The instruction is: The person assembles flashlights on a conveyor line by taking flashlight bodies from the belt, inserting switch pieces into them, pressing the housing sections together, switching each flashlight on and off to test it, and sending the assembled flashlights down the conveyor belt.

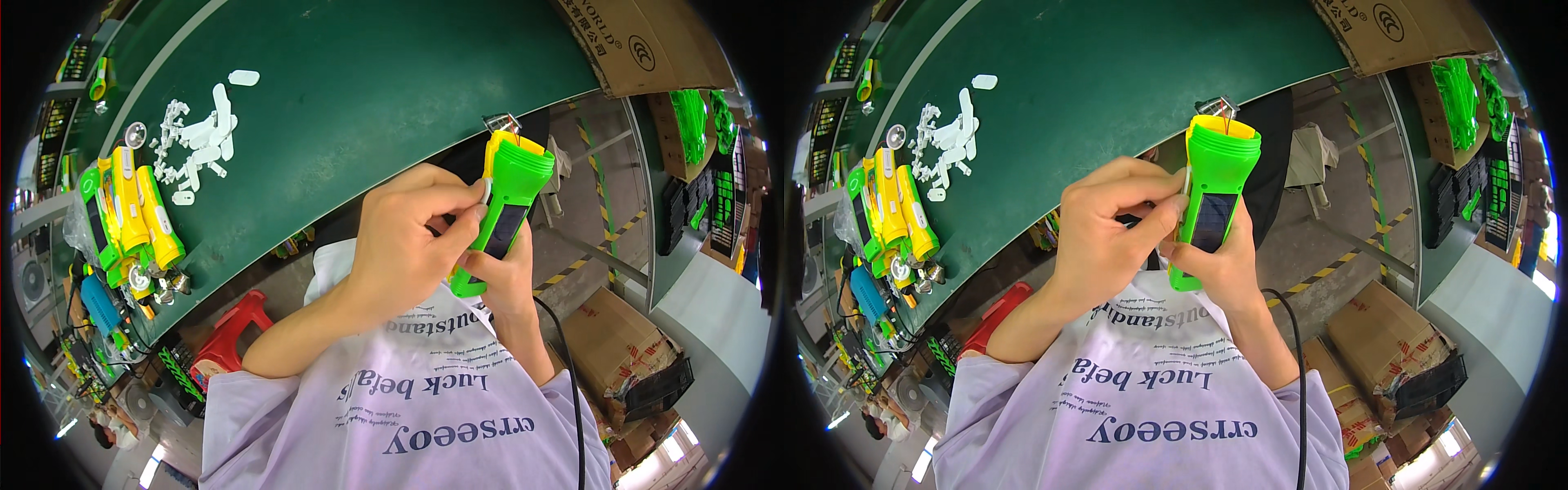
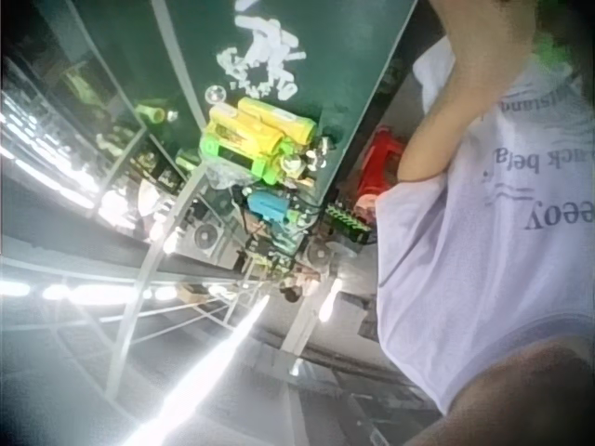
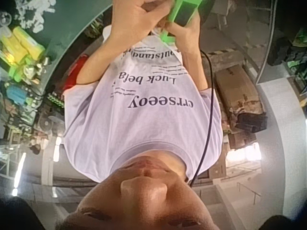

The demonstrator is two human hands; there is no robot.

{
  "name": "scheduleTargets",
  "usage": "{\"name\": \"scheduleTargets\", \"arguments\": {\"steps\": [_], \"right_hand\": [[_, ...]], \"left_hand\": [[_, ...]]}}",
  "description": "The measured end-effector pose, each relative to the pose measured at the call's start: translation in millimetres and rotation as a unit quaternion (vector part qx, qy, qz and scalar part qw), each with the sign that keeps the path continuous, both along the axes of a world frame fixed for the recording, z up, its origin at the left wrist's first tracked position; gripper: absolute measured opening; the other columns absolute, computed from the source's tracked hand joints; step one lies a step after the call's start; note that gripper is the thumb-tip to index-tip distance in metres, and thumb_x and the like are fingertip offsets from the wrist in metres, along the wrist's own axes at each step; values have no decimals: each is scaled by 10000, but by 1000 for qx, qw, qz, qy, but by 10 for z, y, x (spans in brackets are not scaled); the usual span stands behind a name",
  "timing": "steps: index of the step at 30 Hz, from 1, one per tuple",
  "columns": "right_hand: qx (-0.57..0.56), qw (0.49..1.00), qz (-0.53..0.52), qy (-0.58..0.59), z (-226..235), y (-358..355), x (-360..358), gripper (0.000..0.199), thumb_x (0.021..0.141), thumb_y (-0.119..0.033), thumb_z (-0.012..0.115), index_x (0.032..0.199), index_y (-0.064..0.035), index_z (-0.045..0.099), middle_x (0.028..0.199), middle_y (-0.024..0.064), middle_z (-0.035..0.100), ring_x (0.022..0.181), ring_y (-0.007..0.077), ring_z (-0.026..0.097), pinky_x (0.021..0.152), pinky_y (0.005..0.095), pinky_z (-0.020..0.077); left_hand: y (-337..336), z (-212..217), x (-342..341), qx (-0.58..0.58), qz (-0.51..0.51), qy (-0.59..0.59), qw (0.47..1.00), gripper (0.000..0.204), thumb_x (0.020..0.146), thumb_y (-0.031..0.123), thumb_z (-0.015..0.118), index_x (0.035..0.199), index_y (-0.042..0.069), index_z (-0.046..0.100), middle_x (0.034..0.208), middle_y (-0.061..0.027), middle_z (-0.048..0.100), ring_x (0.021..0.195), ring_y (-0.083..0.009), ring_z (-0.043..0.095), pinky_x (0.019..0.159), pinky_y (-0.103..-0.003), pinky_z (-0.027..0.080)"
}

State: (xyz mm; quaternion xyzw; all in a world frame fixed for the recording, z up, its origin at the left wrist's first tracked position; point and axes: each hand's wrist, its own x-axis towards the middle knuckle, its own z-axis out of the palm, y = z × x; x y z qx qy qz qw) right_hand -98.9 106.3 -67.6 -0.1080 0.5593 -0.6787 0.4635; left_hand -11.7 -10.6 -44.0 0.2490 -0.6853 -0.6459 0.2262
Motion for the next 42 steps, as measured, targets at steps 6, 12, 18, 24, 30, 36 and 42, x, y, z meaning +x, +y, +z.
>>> {"name": "scheduleTargets", "arguments": {"steps": [6, 12, 18, 24, 30, 36, 42], "right_hand": [[1, 998, -54, -8, 38, -11, 34, 478, 616, 97, 658, 1061, -11, 521, 798, 27, 591, 660, 107, 597, 613, 253, 503], [27, 999, 21, -12, -11, 50, -33, 475, 621, 102, 657, 1063, -4, 517, 776, 50, 600, 648, 125, 614, 580, 274, 514], [14, 1000, 21, -15, 42, -39, -9, 528, 638, 67, 689, 1125, -15, 500, 835, 45, 600, 682, 118, 611, 594, 267, 511], [56, 981, 1, 186, -72, -73, 81, 516, 679, 13, 712, 1146, -26, 494, 930, 20, 593, 789, 84, 571, 627, 240, 483], [131, 988, 26, 76, 136, -135, 169, 424, 696, -16, 687, 1085, -7, 517, 815, 40, 612, 615, 99, 589, 530, 244, 479], [117, 990, 65, -53, 65, -30, 103, 385, 691, 5, 642, 1055, 3, 516, 762, 61, 602, 544, 139, 598, 468, 277, 502], [88, 991, 85, -56, 67, -37, 118, 379, 684, 19, 610, 1051, 6, 514, 768, 69, 597, 545, 155, 599, 476, 279, 499]], "left_hand": [[19, -24, -29, 110, 10, -11, 994, 205, 849, -2, 672, 1047, -45, 696, 830, -91, 677, 610, -97, 632, 523, -223, 508], [-32, -152, 16, 249, -39, -11, 968, 216, 866, 27, 683, 1070, -44, 684, 846, -63, 655, 614, -75, 617, 524, -213, 502], [12, -124, 19, 199, -9, 3, 980, 242, 826, 109, 758, 1025, -18, 706, 778, -30, 604, 567, -53, 548, 514, -208, 452], [9, -172, -7, 20, 39, -24, 999, 235, 764, 182, 825, 883, 0, 736, 633, -3, 549, 494, -54, 454, 464, -222, 344], [32, -235, -38, -31, 92, -15, 995, 294, 734, 237, 850, 762, -12, 696, 588, -20, 574, 482, -77, 496, 455, -237, 360], [-95, -94, -70, -26, 44, -83, 995, 360, 760, 315, 814, 679, 17, 629, 501, -35, 537, 419, -131, 482, 434, -278, 381], [-89, -2, -55, 3, 28, -82, 996, 324, 787, 306, 779, 728, 28, 624, 511, -44, 544, 413, -148, 491, 429, -288, 382]]}}
